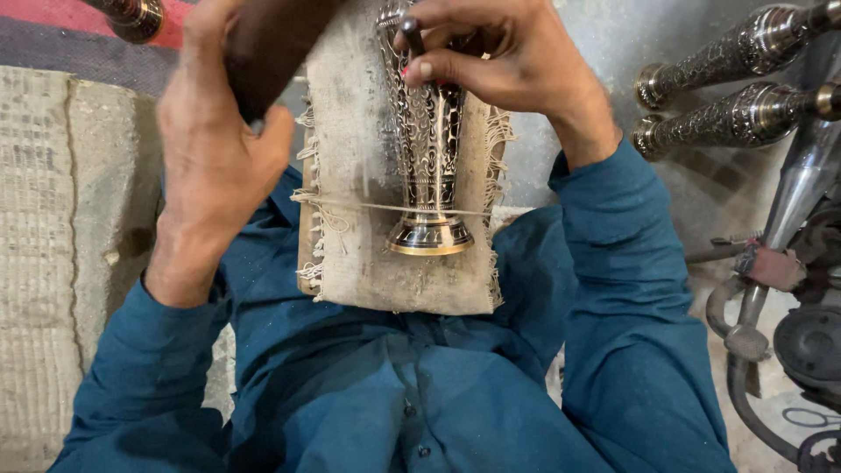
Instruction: The person sits cross-legged and uses a hammer and chisel to engrave a decorative pattern onto a silver-colored metal cup. They repeatedly strike the chisel with the hammer while rotating the cup to work on different sections.
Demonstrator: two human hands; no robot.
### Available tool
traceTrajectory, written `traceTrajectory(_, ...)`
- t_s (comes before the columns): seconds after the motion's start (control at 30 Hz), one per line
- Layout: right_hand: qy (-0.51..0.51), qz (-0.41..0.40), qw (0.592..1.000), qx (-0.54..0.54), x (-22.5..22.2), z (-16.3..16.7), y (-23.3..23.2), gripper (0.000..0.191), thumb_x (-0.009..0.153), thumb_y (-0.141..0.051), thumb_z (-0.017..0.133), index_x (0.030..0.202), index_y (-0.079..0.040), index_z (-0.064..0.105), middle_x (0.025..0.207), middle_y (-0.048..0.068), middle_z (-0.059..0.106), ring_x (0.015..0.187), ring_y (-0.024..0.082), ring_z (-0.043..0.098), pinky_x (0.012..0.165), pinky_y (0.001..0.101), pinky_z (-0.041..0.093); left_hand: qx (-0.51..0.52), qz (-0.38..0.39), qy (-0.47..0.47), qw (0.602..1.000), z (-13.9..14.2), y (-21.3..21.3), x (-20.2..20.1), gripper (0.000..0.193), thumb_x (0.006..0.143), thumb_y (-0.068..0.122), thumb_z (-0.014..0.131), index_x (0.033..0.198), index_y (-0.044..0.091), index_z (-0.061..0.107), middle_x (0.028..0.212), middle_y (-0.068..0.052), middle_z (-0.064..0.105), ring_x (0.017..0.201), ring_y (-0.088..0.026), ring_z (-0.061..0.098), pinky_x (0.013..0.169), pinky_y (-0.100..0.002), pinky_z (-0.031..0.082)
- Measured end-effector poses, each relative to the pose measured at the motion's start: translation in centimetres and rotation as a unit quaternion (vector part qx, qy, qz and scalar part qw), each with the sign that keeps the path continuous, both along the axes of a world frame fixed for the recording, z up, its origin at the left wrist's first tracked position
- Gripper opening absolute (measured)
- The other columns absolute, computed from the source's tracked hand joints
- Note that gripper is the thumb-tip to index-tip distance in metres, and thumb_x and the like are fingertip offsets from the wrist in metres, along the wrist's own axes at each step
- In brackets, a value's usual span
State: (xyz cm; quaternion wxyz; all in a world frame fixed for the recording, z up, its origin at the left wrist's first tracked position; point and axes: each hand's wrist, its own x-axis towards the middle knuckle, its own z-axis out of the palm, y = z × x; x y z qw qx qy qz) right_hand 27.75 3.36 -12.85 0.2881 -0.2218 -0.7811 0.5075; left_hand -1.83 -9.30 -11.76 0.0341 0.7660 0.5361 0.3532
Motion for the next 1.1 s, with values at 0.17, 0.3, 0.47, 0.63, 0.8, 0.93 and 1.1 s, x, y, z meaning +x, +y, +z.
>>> traceTrajectory(0.17, 0.017, 0.02, 0.999, 0.037, -0.2, 0.6, 0.0, 0.02, 0.105, -0.006, 0.078, 0.12, 0.003, 0.068, 0.112, 0.009, 0.073, 0.101, 0.014, 0.072, 0.091, 0.0261, 0.061, 0.01, 0.016, 0.019, 1.0, -0.1, 0.6, -0.5, 0.073, 0.083, -0.006, 0.066, 0.15, 0.011, 0.042, 0.119, -0.019, 0.055, 0.11, -0.037, 0.06, 0.095, -0.049, 0.047)
traceTrajectory(0.3, -0.019, 0.004, 1.0, -0.018, -0.2, 0.5, -0.2, 0.013, 0.108, -0.008, 0.074, 0.116, 0.001, 0.07, 0.111, 0.008, 0.076, 0.104, 0.015, 0.077, 0.095, 0.029, 0.067, 0.034, 0.027, 0.103, 0.994, -0.4, 0.6, -1.0, 0.063, 0.084, -0.007, 0.071, 0.141, 0.006, 0.048, 0.121, -0.02, 0.055, 0.116, -0.04, 0.057, 0.099, -0.052, 0.046)
traceTrajectory(0.47, 0.017, 0.024, 1.0, 0.01, 0.0, 0.0, -0.1, 0.014, 0.112, -0.004, 0.076, 0.122, 0.002, 0.068, 0.115, 0.011, 0.075, 0.103, 0.018, 0.076, 0.092, 0.0292, 0.066, 0.05, 0.009, 0.106, 0.993, -0.4, 0.4, -1.3, 0.057, 0.082, -0.005, 0.072, 0.135, 0.002, 0.052, 0.122, -0.022, 0.055, 0.117, -0.043, 0.056, 0.1, -0.051, 0.047)
traceTrajectory(0.63, 0.04, 0.055, 0.997, 0.026, 0.0, 0.1, 0.4, 0.009, 0.11, 0.0, 0.072, 0.118, 0.003, 0.067, 0.119, 0.012, 0.072, 0.107, 0.018, 0.075, 0.097, 0.0303, 0.065, 0.034, 0.014, 0.078, 0.996, -0.2, 0.7, -1.6, 0.058, 0.083, -0.006, 0.069, 0.137, 0.003, 0.052, 0.126, -0.022, 0.055, 0.119, -0.042, 0.056, 0.103, -0.049, 0.048)
traceTrajectory(0.8, 0.045, 0.062, 0.997, -0.014, -0.1, 0.1, 0.6, 0.011, 0.11, -0.003, 0.072, 0.118, 0.001, 0.066, 0.12, 0.009, 0.073, 0.107, 0.016, 0.074, 0.098, 0.0296, 0.065, 0.074, 0.018, 0.102, 0.992, -0.3, 0.8, -1.2, 0.06, 0.081, -0.005, 0.074, 0.136, 0.001, 0.052, 0.121, -0.023, 0.056, 0.115, -0.043, 0.056, 0.098, -0.05, 0.047)
traceTrajectory(0.93, 0.045, 0.06, 0.997, 0.012, 0.2, -0.2, 0.6, 0.01, 0.113, -0.002, 0.073, 0.116, 0.004, 0.065, 0.117, 0.012, 0.072, 0.109, 0.018, 0.074, 0.099, 0.0311, 0.065, 0.03, -0.009, -0.007, 0.999, -0.2, 1.0, -1.0, 0.061, 0.089, -0.007, 0.069, 0.144, 0.003, 0.044, 0.13, -0.021, 0.055, 0.12, -0.043, 0.054, 0.107, -0.049, 0.047)
traceTrajectory(1.1, 0.041, 0.058, 0.997, 0.036, 0.5, -0.4, 0.7, 0.013, 0.111, 0.002, 0.07, 0.122, 0.005, 0.065, 0.122, 0.018, 0.071, 0.113, 0.024, 0.073, 0.103, 0.0366, 0.064, 0.0, 0.004, -0.023, 1.0, 0.0, 1.2, -1.2, 0.067, 0.089, -0.006, 0.069, 0.147, 0.006, 0.04, 0.124, -0.021, 0.057, 0.113, -0.046, 0.055, 0.097, -0.052, 0.045)
